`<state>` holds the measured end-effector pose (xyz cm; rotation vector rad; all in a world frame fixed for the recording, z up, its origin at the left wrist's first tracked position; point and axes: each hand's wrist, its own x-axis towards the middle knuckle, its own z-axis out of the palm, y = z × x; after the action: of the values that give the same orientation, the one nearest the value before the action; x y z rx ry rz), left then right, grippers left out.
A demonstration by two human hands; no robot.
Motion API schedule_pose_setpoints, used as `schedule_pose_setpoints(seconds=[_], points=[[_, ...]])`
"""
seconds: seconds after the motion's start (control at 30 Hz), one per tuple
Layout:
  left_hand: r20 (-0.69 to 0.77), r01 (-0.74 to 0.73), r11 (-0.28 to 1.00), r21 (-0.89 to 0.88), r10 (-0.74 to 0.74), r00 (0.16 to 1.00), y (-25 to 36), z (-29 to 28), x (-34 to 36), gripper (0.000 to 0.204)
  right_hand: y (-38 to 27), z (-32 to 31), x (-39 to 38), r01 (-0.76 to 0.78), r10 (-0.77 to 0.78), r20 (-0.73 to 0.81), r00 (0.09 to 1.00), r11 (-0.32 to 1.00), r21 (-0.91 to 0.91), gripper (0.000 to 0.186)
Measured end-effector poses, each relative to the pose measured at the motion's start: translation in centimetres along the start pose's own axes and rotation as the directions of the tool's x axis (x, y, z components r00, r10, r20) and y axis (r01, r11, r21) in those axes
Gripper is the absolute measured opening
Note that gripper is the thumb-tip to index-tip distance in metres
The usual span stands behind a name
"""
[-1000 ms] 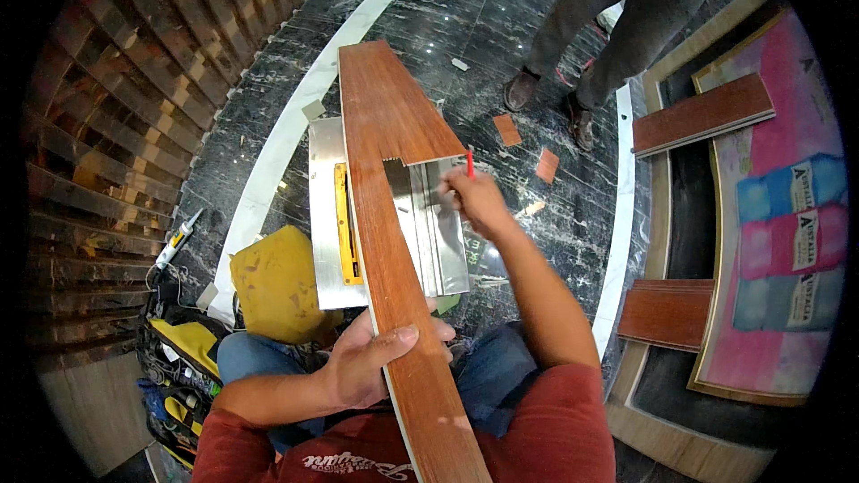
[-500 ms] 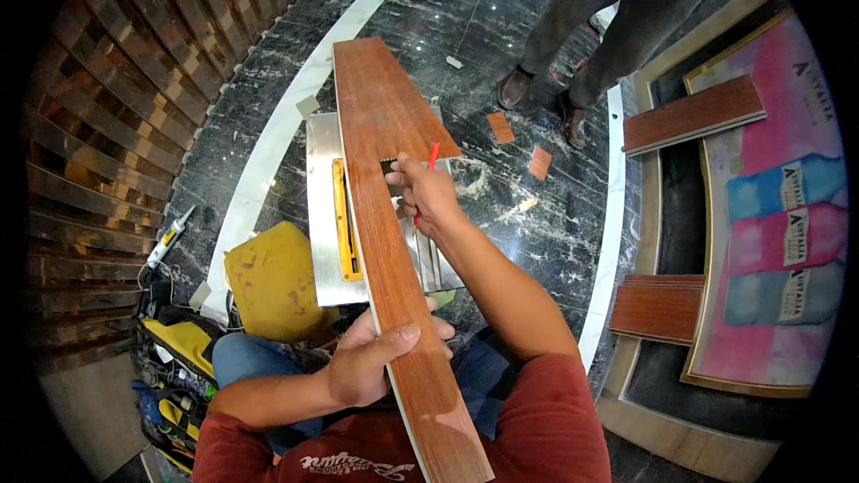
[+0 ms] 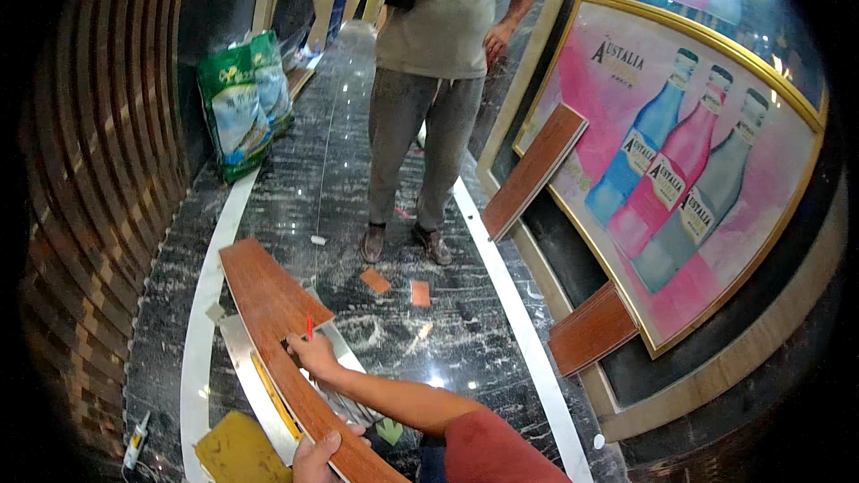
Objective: The person cuts a flooring plank using a table saw. They mark the plank with a pencil and then guide it through the saw blade to make a longitudinal cut.
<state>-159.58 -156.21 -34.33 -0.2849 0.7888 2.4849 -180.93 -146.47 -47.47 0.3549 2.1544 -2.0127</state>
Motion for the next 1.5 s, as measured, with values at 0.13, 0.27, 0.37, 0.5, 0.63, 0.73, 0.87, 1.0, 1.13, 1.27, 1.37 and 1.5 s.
schedule_pose_setpoints(seconds=[0.13, 0.27, 0.37, 0.5, 0.63, 0.73, 0.87, 1.0, 1.13, 1.27, 1.37, 1.5], points=[[0.031, -0.033, 0.999, 0.015, 0.032, 0.999, 0.2, 0.5, 0.1, 0.035, 3.0, 0.4, 2.0, 0.141, -0.142, -0.052, 0.988, 0.990, -0.025, 0.040], [-0.032, -0.057, 0.998, 0.032, 0.058, 0.998, 0.3, 0.7, 0.5, 0.033, 4.1, 1.6, 2.4, 0.364, -0.357, -0.181, 0.916, 0.932, 0.003, 0.035], [0.004, -0.071, 0.997, 0.026, 0.071, 0.997, 1.2, 0.6, 0.3, 0.033, 3.3, 1.1, 1.3, 0.275, -0.276, -0.042, 0.960, 0.961, -0.020, 0.033], [-0.013, -0.032, 0.999, 0.026, 0.032, 0.999, 1.6, -1.3, 0.1, 0.036, 1.7, -3.6, 0.1, 0.342, -0.349, 0.036, 0.936, 0.886, -0.313, 0.037], [-0.074, -0.063, 0.996, 0.069, 0.068, 0.995, 3.9, -0.3, -1.6, 0.046, 6.2, -14.4, 4.2, 0.454, -0.597, 0.035, 0.802, 0.570, -0.685, 0.043], [-0.115, -0.052, 0.991, 0.127, 0.066, 0.991, 5.1, -1.5, -2.7, 0.048, 4.1, -18.4, 4.6, 0.170, -0.412, -0.109, 0.904, 0.582, -0.795, 0.041], [-0.145, -0.033, 0.988, 0.149, 0.055, 0.988, 5.6, -5.3, -3.8, 0.051, -1.3, -16.7, 3.6, 0.128, -0.514, -0.185, 0.838, 0.514, -0.848, 0.039], [-0.195, 0.058, 0.974, 0.221, -0.014, 0.981, 7.4, -7.8, -4.7, 0.048, -4.3, -14.4, 5.7, 0.214, -0.488, -0.109, 0.866, 0.558, -0.802, 0.047], [-0.156, 0.101, 0.969, 0.224, -0.066, 0.985, 6.8, -11.0, -4.3, 0.045, -3.1, -11.0, 9.9, 0.207, -0.209, 0.028, 0.978, 0.924, -0.321, 0.051], [-0.193, 0.122, 0.971, 0.206, -0.082, 0.978, 6.4, -14.1, -5.0, 0.046, -0.9, -3.7, 10.8, 0.126, -0.093, 0.088, 0.992, 0.836, -0.534, 0.040], [-0.230, 0.154, 0.954, 0.256, -0.094, 0.969, 5.0, -15.5, -5.5, 0.049, 0.8, -0.8, 13.2, 0.205, -0.164, 0.124, 0.979, 0.809, -0.551, 0.050], [-0.314, 0.149, 0.844, 0.516, 0.024, 0.949, 4.5, -15.3, -4.2, 0.062, 1.7, 2.8, 12.8, 0.352, -0.323, 0.192, 0.927, 0.569, -0.743, 0.046]])
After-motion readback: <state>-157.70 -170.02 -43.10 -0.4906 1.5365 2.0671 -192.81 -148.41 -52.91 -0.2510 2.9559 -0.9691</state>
